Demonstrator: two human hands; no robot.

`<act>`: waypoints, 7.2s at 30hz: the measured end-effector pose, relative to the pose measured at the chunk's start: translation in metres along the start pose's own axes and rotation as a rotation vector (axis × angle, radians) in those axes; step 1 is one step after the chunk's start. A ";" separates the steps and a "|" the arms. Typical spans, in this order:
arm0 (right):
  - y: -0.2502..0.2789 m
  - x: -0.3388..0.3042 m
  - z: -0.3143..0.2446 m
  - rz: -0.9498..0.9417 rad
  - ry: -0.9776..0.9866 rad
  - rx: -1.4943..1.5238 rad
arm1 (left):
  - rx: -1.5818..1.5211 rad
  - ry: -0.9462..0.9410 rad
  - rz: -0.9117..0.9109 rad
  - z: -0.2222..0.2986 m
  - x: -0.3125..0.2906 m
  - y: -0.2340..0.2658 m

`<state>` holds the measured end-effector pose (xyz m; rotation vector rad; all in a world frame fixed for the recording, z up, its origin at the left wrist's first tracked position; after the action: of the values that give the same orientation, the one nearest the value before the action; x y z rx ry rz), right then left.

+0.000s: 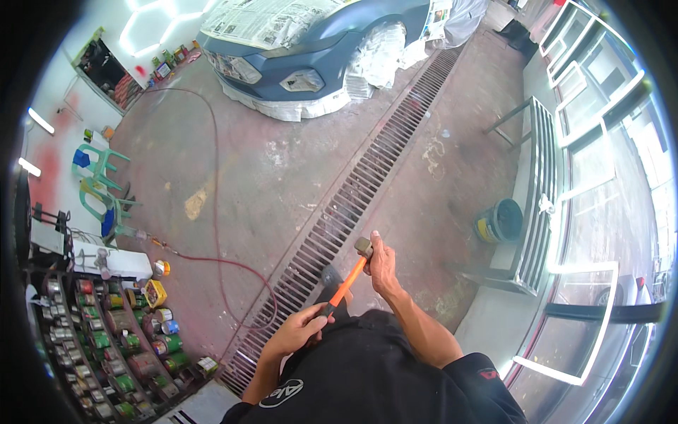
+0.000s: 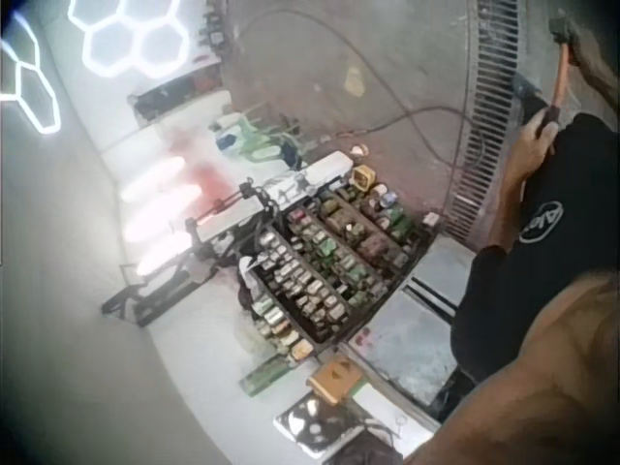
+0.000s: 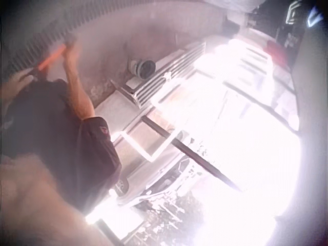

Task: The person uses a spray gun to apply paint to a car bumper that is masked with newspaper. After spraying, the person inspects the painted surface by hand and then uses a hammer to tap the bumper, likely to check for imperfections or adhesion.

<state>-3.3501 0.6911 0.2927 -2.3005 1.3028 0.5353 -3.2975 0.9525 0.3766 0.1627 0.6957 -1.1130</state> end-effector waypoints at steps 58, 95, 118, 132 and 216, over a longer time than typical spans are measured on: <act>-0.585 0.891 -0.284 0.818 0.269 0.516 | -0.274 0.000 -0.059 0.653 1.006 0.651; -0.596 1.033 -0.293 0.915 0.244 0.405 | -0.557 0.094 -0.379 0.650 1.085 0.656; -0.596 1.043 -0.284 0.913 0.276 0.418 | -0.526 0.112 -0.311 0.648 1.085 0.655; -0.596 1.043 -0.282 0.907 0.266 0.402 | -0.482 0.110 -0.282 0.644 1.088 0.658; -0.576 1.045 -0.262 0.987 0.439 0.426 | -0.259 -0.182 -0.609 0.645 1.118 0.632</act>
<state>-2.3169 0.0812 0.0623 -1.3460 2.4703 -0.0083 -2.1852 0.0902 0.0865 -0.3932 0.7379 -1.5780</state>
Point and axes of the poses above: each hand's wrist, its own x-axis towards the middle knuckle, its own y-axis out of the back of the hand, z = x × y, the point moved 7 cm from there along x, towards the middle knuckle, and after that the axes turned 3 degrees about z, right-handed, at the moved point
